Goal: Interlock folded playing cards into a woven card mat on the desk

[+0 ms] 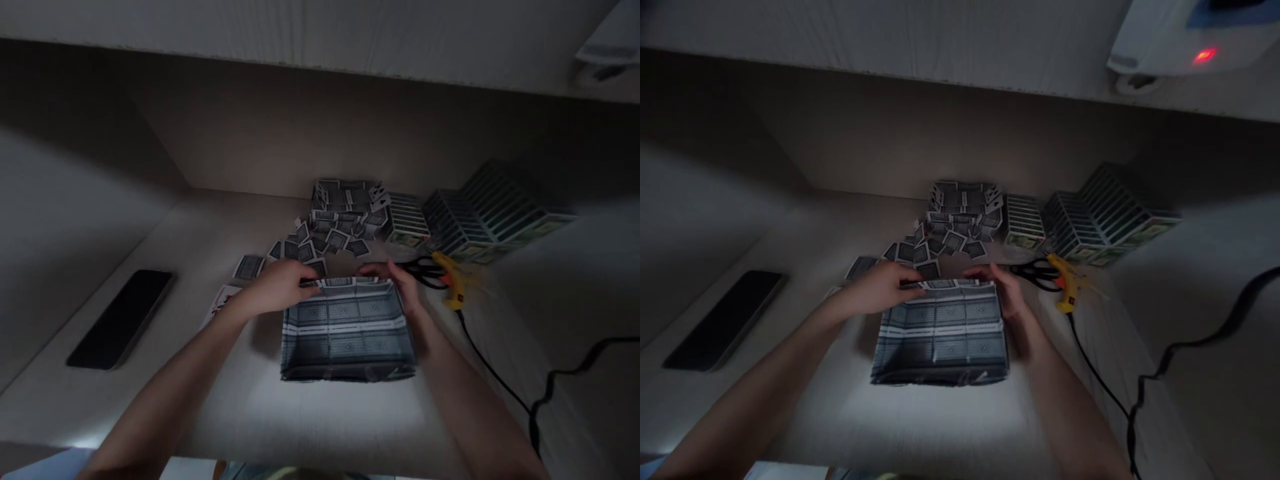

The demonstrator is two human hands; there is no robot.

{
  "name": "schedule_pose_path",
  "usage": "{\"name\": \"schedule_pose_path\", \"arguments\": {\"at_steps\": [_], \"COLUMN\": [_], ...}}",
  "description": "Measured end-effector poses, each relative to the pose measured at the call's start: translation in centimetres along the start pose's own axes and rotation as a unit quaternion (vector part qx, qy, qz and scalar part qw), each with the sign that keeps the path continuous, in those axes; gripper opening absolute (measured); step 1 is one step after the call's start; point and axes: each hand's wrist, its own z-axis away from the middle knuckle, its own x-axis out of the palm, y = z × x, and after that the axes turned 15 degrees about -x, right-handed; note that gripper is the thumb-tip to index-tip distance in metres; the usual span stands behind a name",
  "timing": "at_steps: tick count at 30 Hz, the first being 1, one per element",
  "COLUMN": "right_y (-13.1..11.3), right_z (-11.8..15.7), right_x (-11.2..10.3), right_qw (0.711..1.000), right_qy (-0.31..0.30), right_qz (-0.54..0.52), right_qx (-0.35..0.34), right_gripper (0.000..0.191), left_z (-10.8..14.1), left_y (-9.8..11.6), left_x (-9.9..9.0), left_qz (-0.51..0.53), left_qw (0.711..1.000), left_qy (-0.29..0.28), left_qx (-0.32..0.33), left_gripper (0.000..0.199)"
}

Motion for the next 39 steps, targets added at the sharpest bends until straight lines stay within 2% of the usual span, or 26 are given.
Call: {"name": "schedule_pose_path", "arguments": {"at_steps": [2, 5, 7, 9, 12, 15, 22, 29, 33, 37, 39], "right_y": [0.2, -0.6, -1.8, -3.1, -4.3, -4.4, -4.0, -3.6, -4.2, -5.3, -5.6], "right_z": [-0.6, -0.8, -0.6, -0.2, 0.4, 0.9, 1.5, 1.3, 1.4, 1.8, 2.0], "right_x": [-0.3, -0.6, -0.3, 0.5, 2.1, 3.3, 4.2, 4.8, 4.1, 2.7, 2.4], "right_qw": [0.996, 0.982, 0.983, 0.972, 0.939, 0.903, 0.857, 0.875, 0.875, 0.833, 0.808], "right_qy": [-0.058, -0.107, -0.117, -0.133, -0.133, -0.134, -0.121, -0.125, -0.137, -0.214, -0.229], "right_qz": [-0.069, -0.127, -0.028, 0.079, 0.206, 0.299, 0.408, 0.372, 0.39, 0.466, 0.507], "right_qx": [-0.012, -0.086, -0.139, -0.179, -0.241, -0.277, -0.291, -0.285, -0.252, -0.208, -0.191], "right_gripper": [0.05, 0.035, 0.028, 0.028, 0.015, 0.013, 0.017, 0.016, 0.016, 0.02, 0.024], "left_z": [0.1, 0.0, -0.1, -0.1, -0.3, -0.3, -0.5, 0.0, 0.5, 1.0, 1.1], "left_y": [0.3, 0.7, 0.8, 0.6, 0.4, 0.2, 0.1, 1.0, 1.7, 2.2, 2.3], "left_x": [-0.5, -0.4, -0.1, 0.1, 0.1, 0.2, 0.9, 1.2, 1.5, 1.7, 1.7], "left_qz": [-0.057, -0.111, -0.111, -0.094, -0.079, -0.08, -0.099, -0.14, -0.19, -0.235, -0.244], "left_qw": [0.998, 0.994, 0.994, 0.995, 0.995, 0.995, 0.995, 0.99, 0.982, 0.972, 0.97], "left_qy": [0.003, 0.002, -0.009, -0.025, -0.044, -0.049, -0.021, -0.018, 0.008, 0.017, 0.017], "left_qx": [-0.004, -0.002, 0.011, 0.028, 0.033, 0.028, 0.018, 0.006, 0.005, -0.002, -0.005], "left_gripper": [0.021, 0.019, 0.019, 0.02, 0.021, 0.022, 0.021, 0.024, 0.027, 0.029, 0.032]}}
